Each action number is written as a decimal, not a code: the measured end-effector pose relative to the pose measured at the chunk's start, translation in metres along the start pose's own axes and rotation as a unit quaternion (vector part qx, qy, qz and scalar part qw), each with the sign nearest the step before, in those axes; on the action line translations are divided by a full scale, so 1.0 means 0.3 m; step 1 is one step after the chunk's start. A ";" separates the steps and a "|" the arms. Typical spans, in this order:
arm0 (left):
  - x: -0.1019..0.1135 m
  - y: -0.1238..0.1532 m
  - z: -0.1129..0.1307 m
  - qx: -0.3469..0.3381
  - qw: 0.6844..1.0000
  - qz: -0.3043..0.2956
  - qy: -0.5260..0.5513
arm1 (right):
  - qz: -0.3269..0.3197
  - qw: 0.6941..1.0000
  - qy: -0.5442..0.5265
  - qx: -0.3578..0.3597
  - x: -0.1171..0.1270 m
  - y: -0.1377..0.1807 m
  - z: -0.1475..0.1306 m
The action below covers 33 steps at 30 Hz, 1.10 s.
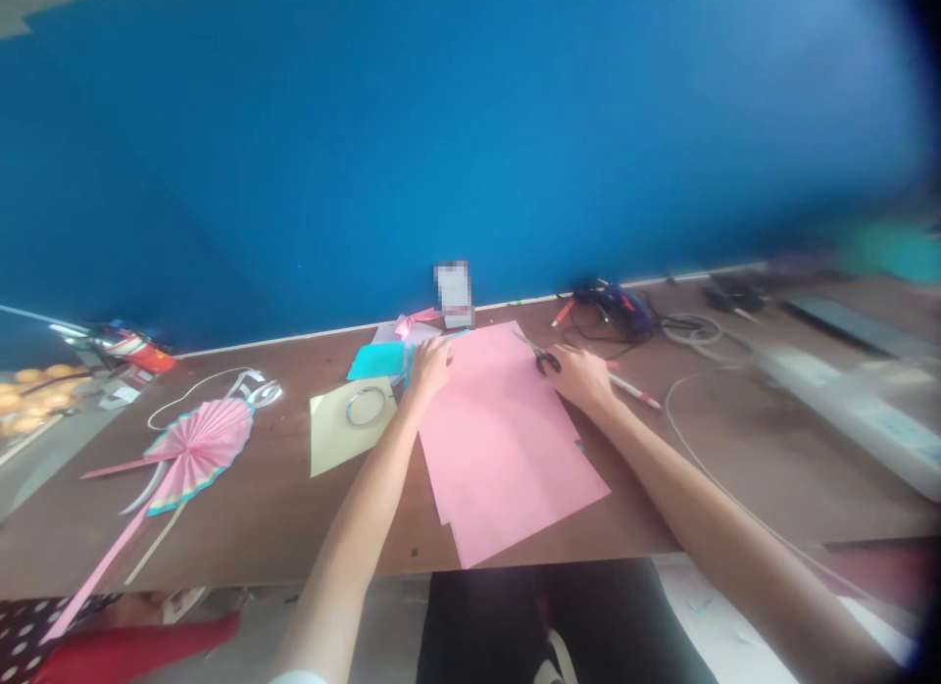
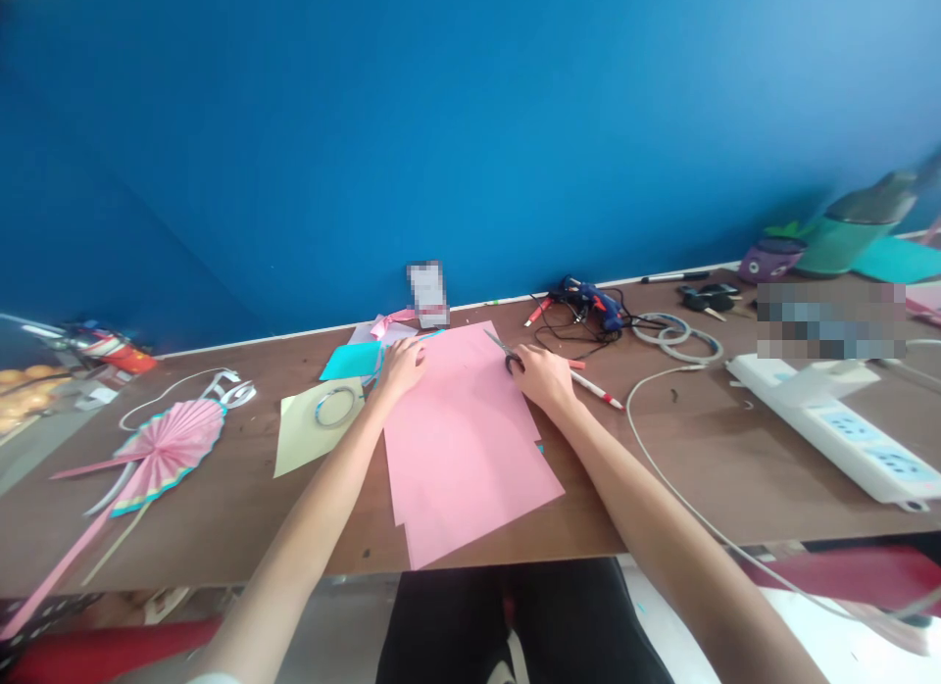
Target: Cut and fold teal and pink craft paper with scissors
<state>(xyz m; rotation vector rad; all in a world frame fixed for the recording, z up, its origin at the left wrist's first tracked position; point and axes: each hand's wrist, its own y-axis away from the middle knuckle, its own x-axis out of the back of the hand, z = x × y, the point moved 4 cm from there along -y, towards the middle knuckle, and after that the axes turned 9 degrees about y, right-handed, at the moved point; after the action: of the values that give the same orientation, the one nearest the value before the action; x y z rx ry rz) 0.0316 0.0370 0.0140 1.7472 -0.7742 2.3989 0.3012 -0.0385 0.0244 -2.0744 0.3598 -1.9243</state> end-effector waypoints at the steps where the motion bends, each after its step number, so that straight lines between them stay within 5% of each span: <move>1: -0.008 0.000 0.011 -0.006 1.000 0.000 0.005 | -0.005 1.000 0.004 0.001 -0.003 0.000 -0.002; 8: -0.066 0.000 0.037 -0.011 0.999 -0.021 0.024 | 0.008 0.999 0.031 0.020 -0.010 0.010 -0.028; 18: -0.054 0.009 0.041 -0.006 0.999 -0.009 0.032 | 0.042 0.996 0.052 0.062 0.001 0.019 -0.050; 26: -0.045 0.011 0.045 0.005 1.000 -0.007 0.024 | 0.046 0.987 -0.029 0.153 0.016 0.037 -0.119; 33: -0.047 0.012 0.047 0.000 1.000 0.001 0.026 | 0.022 0.985 -0.057 0.162 -0.019 0.041 -0.138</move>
<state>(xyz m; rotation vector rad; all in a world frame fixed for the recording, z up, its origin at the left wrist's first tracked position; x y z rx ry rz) 0.0477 0.0310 0.0031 1.6773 -0.7689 2.4358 0.2596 -0.0497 0.0173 -1.9330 0.0593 -1.6978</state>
